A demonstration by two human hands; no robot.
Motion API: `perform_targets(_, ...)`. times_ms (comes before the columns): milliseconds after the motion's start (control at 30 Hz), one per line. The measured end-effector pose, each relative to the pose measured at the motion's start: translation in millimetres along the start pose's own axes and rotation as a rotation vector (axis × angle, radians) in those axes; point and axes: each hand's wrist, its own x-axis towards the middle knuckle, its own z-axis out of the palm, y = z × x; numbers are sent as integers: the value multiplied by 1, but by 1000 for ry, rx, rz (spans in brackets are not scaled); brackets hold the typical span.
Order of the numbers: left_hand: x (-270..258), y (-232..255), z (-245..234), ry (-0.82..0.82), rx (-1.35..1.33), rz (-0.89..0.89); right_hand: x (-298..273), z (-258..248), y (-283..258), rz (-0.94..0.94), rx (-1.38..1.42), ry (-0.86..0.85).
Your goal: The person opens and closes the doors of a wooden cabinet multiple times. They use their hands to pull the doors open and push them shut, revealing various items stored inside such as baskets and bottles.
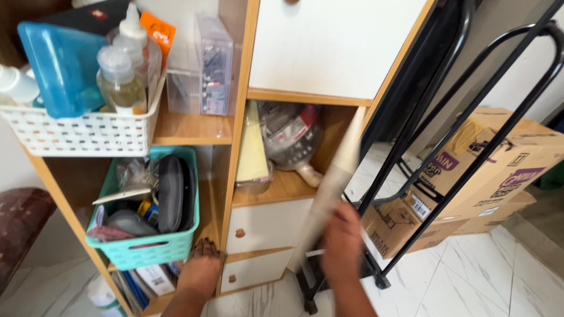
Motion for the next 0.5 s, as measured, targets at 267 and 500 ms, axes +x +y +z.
perform_targets(267,9,-3,22,93,7,18,36,-102,-43,111,-65,295)
perform_targets(500,15,-4,38,122,16,26,9,-77,-35,68,184,152)
